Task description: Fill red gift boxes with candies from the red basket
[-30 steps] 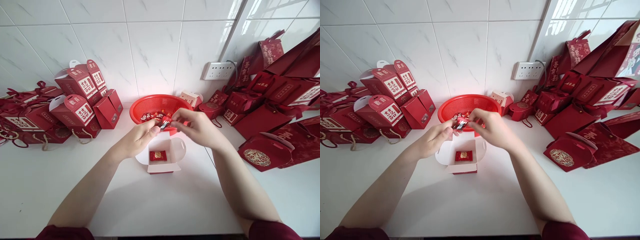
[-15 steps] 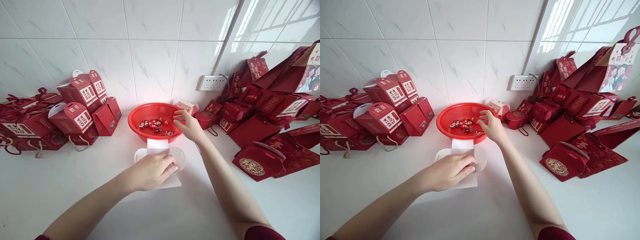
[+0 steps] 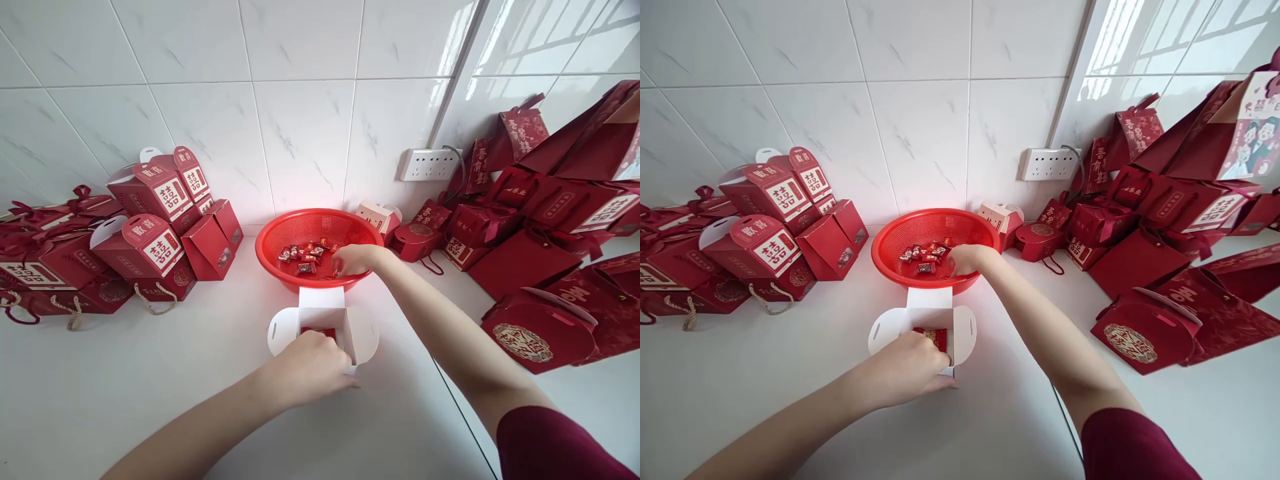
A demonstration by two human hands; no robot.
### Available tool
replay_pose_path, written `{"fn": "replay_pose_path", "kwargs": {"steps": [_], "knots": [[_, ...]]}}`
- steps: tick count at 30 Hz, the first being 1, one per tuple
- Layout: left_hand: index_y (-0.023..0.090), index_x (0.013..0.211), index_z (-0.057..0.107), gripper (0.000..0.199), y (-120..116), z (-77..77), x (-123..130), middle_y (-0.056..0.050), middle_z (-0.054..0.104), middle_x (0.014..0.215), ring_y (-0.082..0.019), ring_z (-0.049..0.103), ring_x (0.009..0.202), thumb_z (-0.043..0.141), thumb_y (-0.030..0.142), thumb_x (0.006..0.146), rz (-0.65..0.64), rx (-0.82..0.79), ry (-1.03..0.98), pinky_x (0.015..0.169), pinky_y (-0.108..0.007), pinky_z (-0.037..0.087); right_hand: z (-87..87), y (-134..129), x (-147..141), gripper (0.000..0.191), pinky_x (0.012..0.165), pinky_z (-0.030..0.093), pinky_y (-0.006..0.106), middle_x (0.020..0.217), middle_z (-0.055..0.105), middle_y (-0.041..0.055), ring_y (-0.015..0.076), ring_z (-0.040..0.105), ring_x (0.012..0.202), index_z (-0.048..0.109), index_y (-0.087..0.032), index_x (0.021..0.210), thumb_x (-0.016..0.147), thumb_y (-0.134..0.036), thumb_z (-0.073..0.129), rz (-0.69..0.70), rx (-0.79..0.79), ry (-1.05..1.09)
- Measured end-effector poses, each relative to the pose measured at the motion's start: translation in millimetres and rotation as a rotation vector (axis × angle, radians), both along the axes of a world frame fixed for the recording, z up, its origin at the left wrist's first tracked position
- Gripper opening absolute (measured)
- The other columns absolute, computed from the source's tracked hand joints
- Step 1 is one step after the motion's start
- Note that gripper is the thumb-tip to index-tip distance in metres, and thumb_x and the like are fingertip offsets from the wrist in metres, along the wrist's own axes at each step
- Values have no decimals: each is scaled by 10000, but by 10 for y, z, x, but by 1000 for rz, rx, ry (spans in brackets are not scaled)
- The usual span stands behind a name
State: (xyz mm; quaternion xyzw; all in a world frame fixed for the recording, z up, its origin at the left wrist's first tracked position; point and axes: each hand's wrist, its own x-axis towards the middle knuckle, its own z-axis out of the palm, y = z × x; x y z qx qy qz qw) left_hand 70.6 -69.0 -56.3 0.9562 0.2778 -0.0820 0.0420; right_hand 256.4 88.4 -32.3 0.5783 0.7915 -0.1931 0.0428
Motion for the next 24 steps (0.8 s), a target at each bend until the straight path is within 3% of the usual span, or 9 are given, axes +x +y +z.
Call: {"fn": "replay_pose_path", "kwargs": {"steps": [2,6,13,20,24], "knots": [[182,704,713,367,35,4,0,-35,674,622,-205,651,612,592,464,905,2,4,10,502,-285,368,-25,203,-51,252,758,499,357,965,696,86,286,649,919,718,-155,886,673,-237,825,-22,-88,-107],[196,739,747,331,68,-6,-6,-35,677,606,-204,646,593,606,449,899,-3,20,4,516,-294,396,-149,434,-160,230,844,529,407,1005,673,61,203,646,924,664,-129,1001,899,-335,665,-75,-193,-213],[204,711,741,348,93,-74,-33,-31,633,550,-192,622,544,613,478,884,-11,6,-53,510,-292,406,-304,387,-203,170,854,541,382,1032,677,56,171,646,920,665,-154,983,944,-312,614,-45,-218,-156],[175,672,718,380,81,-34,-32,-40,620,542,-207,629,554,592,448,904,-19,-2,-51,479,-284,342,-215,413,-42,224,780,560,357,1027,661,52,163,648,871,639,-138,1059,946,-330,611,-12,-112,-9],[173,669,700,422,79,-24,-35,-42,618,553,-207,621,560,538,460,933,-38,14,-1,477,-288,318,-98,298,23,76,768,517,334,973,686,82,197,647,863,664,-166,944,888,-214,644,-40,100,167]]}}
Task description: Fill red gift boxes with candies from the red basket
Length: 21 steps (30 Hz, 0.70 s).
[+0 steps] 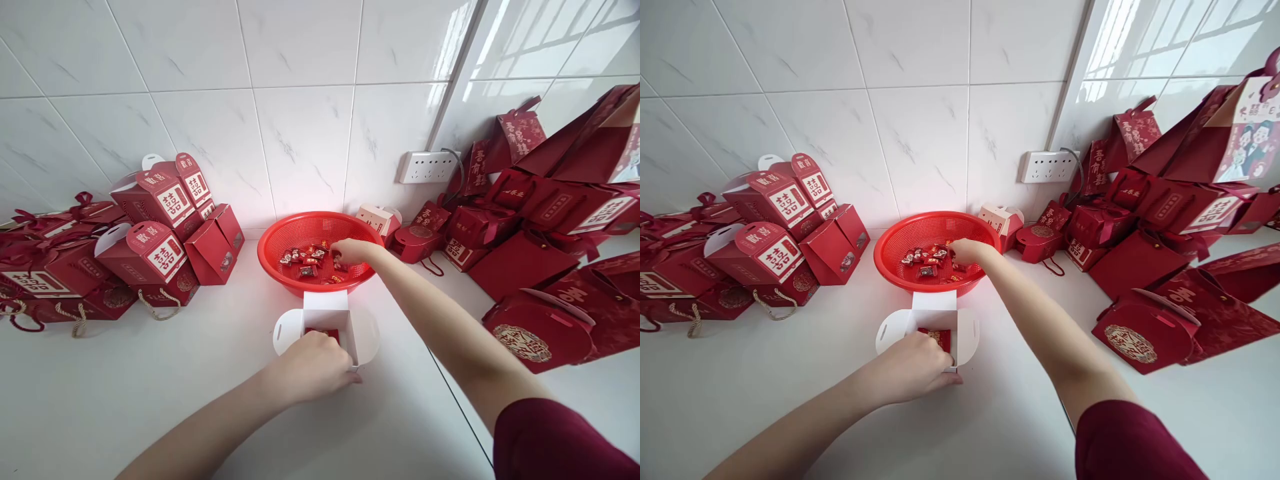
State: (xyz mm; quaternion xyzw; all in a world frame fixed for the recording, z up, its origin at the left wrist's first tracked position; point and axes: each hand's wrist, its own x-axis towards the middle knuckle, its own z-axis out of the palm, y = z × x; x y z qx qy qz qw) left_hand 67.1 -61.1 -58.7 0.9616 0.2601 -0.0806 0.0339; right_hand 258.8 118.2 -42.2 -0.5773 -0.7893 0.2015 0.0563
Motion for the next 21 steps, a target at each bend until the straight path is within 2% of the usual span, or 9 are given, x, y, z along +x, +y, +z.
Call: {"fn": "replay_pose_path", "kwargs": {"steps": [2,4,7,9,11,13,16,19,21], "knots": [[173,668,683,419,2,-7,-3,-39,609,551,-199,606,546,532,458,936,2,7,-3,482,-286,318,58,-150,-8,118,773,487,321,1002,697,93,219,647,903,666,-188,968,894,-173,574,-39,134,121],[172,678,670,418,-3,4,-4,-35,597,552,-191,591,535,534,476,930,15,-7,-34,483,-285,308,111,-351,-43,185,755,478,300,1007,703,64,204,648,900,652,-205,1028,925,-212,499,-56,237,245],[178,699,661,486,-30,92,-15,-27,606,581,-179,588,562,567,630,850,55,-118,-150,492,-278,301,181,-687,-114,191,687,474,279,900,703,20,173,641,797,637,-214,989,932,-313,484,-57,329,375],[188,711,660,516,-43,202,-48,-10,639,631,-156,587,588,589,692,795,109,-211,-276,520,-262,325,225,-898,-143,180,657,483,279,835,693,7,166,634,746,620,-215,925,924,-349,500,-60,354,509],[194,697,648,481,-25,342,-113,15,652,648,-123,572,586,568,646,839,209,-242,-428,553,-243,349,270,-1088,-146,178,646,511,289,810,686,7,169,641,730,596,-217,885,909,-383,537,-57,318,737],[181,645,613,482,38,495,-200,24,621,599,-105,544,559,516,577,902,348,-180,-580,557,-235,355,314,-1258,-133,208,632,549,308,808,680,13,179,654,727,565,-219,880,885,-425,591,-39,212,996],[178,668,620,452,184,727,-294,16,594,577,-116,539,540,567,582,864,540,-87,-772,513,-235,366,370,-1477,-117,265,581,578,306,822,663,14,174,651,714,527,-220,887,865,-459,640,-22,152,1220],[196,873,701,373,291,922,-279,6,644,623,-140,609,562,646,560,815,580,-233,-877,517,-236,445,410,-1632,-123,264,579,587,289,853,654,20,169,643,755,529,-220,886,867,-450,658,-30,262,1280],[186,878,714,348,312,1001,-237,-4,654,626,-143,630,582,659,525,822,549,-333,-920,520,-229,469,428,-1687,-122,245,594,599,295,870,651,22,171,639,786,542,-223,900,878,-440,654,-1,267,1313]]}}
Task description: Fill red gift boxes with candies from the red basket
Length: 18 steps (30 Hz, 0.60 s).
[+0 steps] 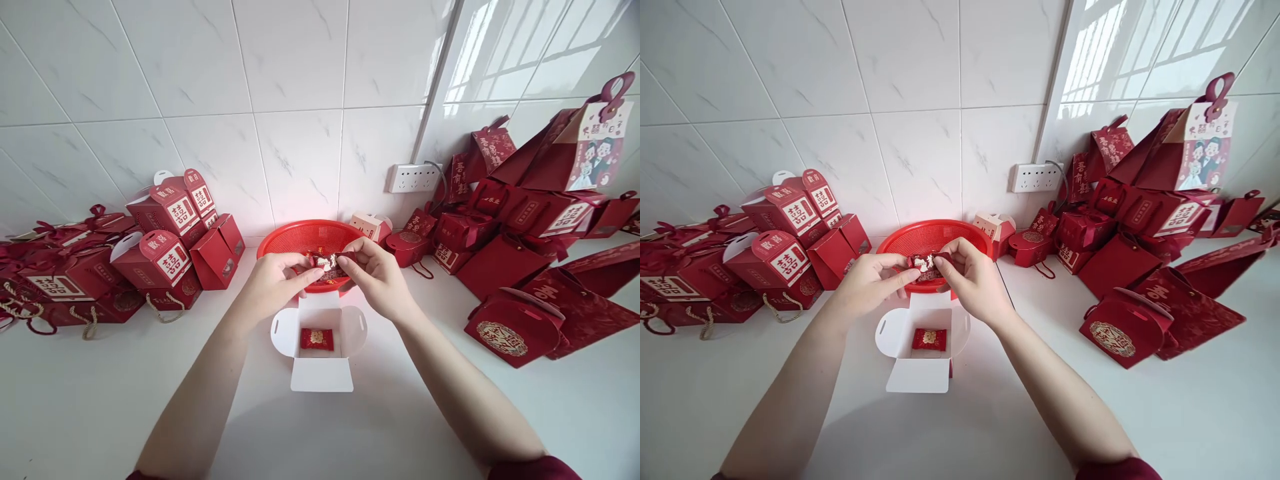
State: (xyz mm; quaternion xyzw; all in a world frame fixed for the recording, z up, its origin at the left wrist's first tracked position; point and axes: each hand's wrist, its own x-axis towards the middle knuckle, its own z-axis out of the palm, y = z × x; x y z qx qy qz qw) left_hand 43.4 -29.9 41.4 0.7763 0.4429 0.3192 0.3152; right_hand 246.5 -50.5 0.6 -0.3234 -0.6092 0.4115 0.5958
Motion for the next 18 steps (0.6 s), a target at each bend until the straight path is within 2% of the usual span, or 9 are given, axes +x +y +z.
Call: {"fn": "replay_pose_path", "kwargs": {"steps": [3,6,10,18], "knots": [[164,829,728,327,-9,24,28,-22,663,620,-128,617,589,647,480,851,-55,-44,-73,509,-211,469,11,-14,32,252,584,600,290,854,647,17,161,634,770,549,-216,866,880,-445,655,104,-60,55],[152,865,744,332,-8,-25,-9,-42,687,644,-120,600,577,630,464,872,-77,-76,-104,507,-209,479,7,16,77,291,549,573,258,831,658,20,152,649,733,557,-201,824,859,-463,678,176,-148,52],[142,817,738,303,21,-73,-69,-41,679,641,-114,607,579,640,423,872,-96,-92,-115,493,-189,470,-1,52,92,297,526,544,236,792,657,11,144,668,687,579,-195,835,856,-471,684,224,-152,-3],[158,740,604,246,-64,-19,-53,17,591,653,-101,609,603,584,342,902,-62,86,-3,572,-188,500,-43,81,62,274,515,528,224,804,657,5,147,693,670,574,-197,867,881,-455,665,231,-149,-14]]}}
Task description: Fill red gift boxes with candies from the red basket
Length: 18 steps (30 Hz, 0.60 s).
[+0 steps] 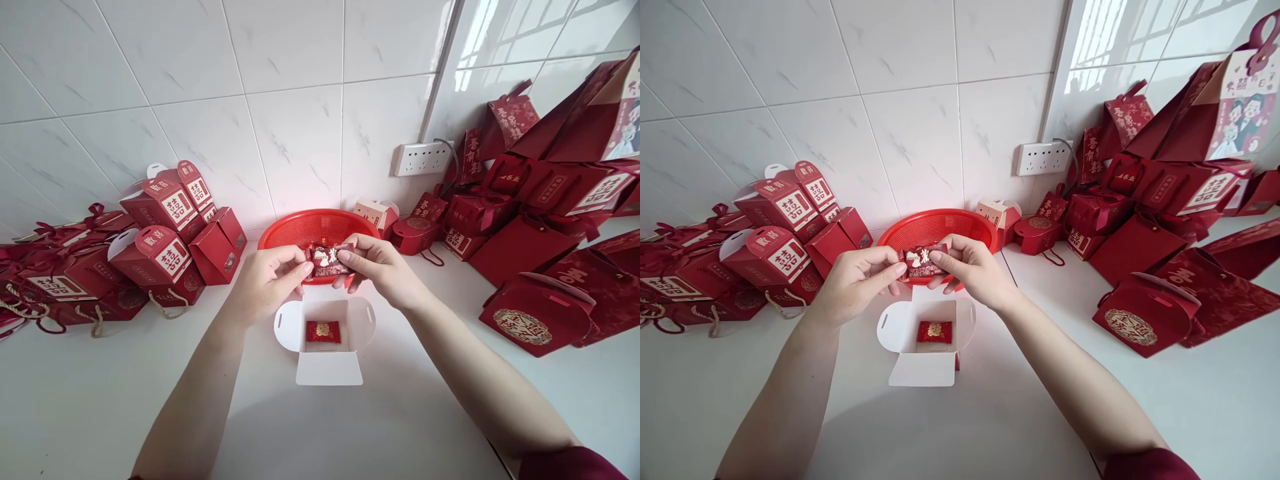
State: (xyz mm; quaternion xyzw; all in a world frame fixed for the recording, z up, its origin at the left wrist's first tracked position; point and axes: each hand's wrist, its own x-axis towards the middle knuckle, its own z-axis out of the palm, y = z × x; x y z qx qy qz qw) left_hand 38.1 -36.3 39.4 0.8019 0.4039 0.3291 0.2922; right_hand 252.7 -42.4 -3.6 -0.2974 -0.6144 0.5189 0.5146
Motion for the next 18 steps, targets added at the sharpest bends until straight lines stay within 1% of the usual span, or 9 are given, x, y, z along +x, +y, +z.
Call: {"fn": "replay_pose_path", "kwargs": {"steps": [3,5,8,11,13,15,18], "knots": [[168,731,552,236,-35,6,27,34,542,668,-84,570,588,564,322,909,27,103,38,570,-182,494,-7,-9,-22,268,513,521,221,885,674,17,148,702,684,594,-208,953,870,-449,678,3,-7,-24],[172,740,533,225,-32,-11,41,38,529,682,-76,562,573,549,312,916,26,127,29,557,-179,486,-8,-18,-34,301,506,508,221,916,683,26,151,703,686,615,-207,983,823,-433,733,3,-8,-57],[175,743,508,208,-5,-55,50,46,517,674,-68,566,544,538,280,920,2,97,-9,535,-176,475,-9,-29,-38,301,503,489,223,813,688,15,146,688,645,637,-192,937,782,-413,772,4,-14,-75],[175,747,496,209,13,-81,42,48,517,653,-69,574,537,515,264,934,-93,5,-48,524,-176,477,-9,-34,-25,272,494,472,219,703,679,1,130,660,584,646,-184,921,807,-406,753,44,-20,-62],[173,762,504,231,13,-81,31,37,540,677,-74,580,553,504,304,953,-153,-42,-56,526,-186,489,-6,-38,-18,274,490,467,218,699,681,4,126,650,572,653,-179,932,814,-406,748,54,-12,-70],[172,758,504,288,12,-80,16,32,541,668,-76,565,551,488,366,971,-168,-39,-70,515,-191,481,-2,-47,-18,287,496,470,215,728,685,10,129,657,588,649,-175,945,813,-409,750,45,-4,-80],[174,738,479,346,30,-100,-14,43,507,589,-63,509,492,441,398,998,-212,-20,-103,481,-189,422,8,-69,-23,290,496,474,209,801,689,22,130,669,607,634,-170,943,822,-409,744,79,-4,-74]]}}
